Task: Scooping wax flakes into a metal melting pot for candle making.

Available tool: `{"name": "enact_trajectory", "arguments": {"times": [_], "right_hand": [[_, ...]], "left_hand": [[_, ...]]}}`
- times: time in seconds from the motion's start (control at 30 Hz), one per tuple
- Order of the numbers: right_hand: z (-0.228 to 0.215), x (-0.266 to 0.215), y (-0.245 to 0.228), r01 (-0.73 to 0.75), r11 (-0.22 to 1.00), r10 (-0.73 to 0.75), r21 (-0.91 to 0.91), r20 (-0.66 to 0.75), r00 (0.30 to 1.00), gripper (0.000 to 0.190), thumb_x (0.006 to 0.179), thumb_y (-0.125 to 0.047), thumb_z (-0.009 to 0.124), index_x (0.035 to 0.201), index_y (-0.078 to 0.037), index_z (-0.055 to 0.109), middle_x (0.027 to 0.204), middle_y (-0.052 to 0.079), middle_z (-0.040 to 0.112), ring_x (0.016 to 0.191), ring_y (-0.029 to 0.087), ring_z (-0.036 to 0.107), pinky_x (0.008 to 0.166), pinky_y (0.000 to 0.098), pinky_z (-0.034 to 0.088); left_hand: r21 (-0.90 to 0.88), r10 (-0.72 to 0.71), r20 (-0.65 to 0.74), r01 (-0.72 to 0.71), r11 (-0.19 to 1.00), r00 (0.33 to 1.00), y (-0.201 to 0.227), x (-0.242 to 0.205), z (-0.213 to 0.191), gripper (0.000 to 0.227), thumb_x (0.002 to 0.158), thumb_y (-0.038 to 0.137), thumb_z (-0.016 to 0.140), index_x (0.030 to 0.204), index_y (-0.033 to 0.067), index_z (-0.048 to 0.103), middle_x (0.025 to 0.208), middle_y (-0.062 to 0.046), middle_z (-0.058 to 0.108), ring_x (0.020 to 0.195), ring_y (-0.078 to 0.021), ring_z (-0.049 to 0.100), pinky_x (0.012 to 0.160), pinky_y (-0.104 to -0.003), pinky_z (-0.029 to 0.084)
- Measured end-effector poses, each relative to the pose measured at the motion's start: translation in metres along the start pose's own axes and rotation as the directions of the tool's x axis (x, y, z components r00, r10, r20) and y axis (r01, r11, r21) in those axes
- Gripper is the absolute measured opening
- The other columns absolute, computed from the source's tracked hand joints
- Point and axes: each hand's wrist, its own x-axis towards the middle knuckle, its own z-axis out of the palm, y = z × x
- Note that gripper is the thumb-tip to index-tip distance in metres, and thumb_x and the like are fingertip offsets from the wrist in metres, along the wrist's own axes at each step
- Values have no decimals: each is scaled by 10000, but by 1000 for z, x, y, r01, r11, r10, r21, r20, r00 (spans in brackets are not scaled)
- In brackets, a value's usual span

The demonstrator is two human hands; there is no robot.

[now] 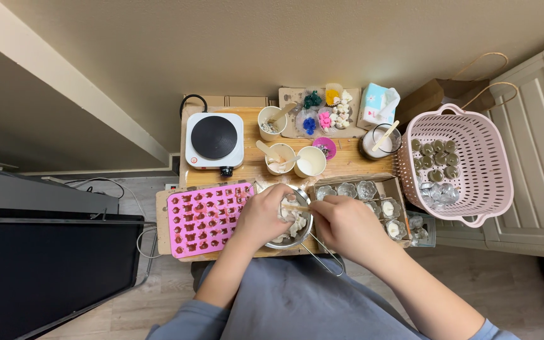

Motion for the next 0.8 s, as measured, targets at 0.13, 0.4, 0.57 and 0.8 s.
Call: {"name": "enact_trajectory", "arguments": {"times": [0.13, 0.4, 0.57, 0.8], "right_hand": [[-8, -1, -7, 7, 995, -16, -98, -87, 996, 159, 815, -121, 700, 954, -54, 739, 684, 113, 617, 621, 332, 655, 551, 457, 527], [15, -5, -11, 53, 980, -81, -193, -142, 987, 276, 752, -73, 712, 1027, -56, 697, 697, 100, 594, 620, 320, 646, 519, 446, 509], [28, -6, 0, 125, 984, -144, -129, -150, 978, 333, 735, -36, 697, 1067, -18, 684, 702, 111, 598, 604, 326, 634, 529, 443, 517], [28, -2, 12, 247, 969, -247, -18, -98, 964, 261, 733, -37, 697, 993, -5, 694, 667, 127, 633, 569, 347, 647, 495, 453, 522]], "left_hand": [[36, -76, -41, 78, 996, 996, 1, 1, 1, 482, 674, 159, 840, 1092, 103, 607, 1011, -126, 732, 930, -366, 712, 759, -446, 576], [206, -197, -4, 193, 959, 980, 11, 5, 5, 452, 674, 287, 825, 1062, 124, 658, 863, -140, 751, 801, -372, 731, 697, -486, 579], [267, -185, 25, 172, 948, 982, 14, 6, 1, 419, 651, 276, 816, 1001, 97, 670, 831, -146, 746, 758, -377, 726, 670, -492, 573], [291, -144, 125, 102, 951, 982, 13, 4, -5, 374, 640, 274, 808, 942, 98, 673, 770, -144, 733, 731, -356, 727, 673, -475, 574]]}}
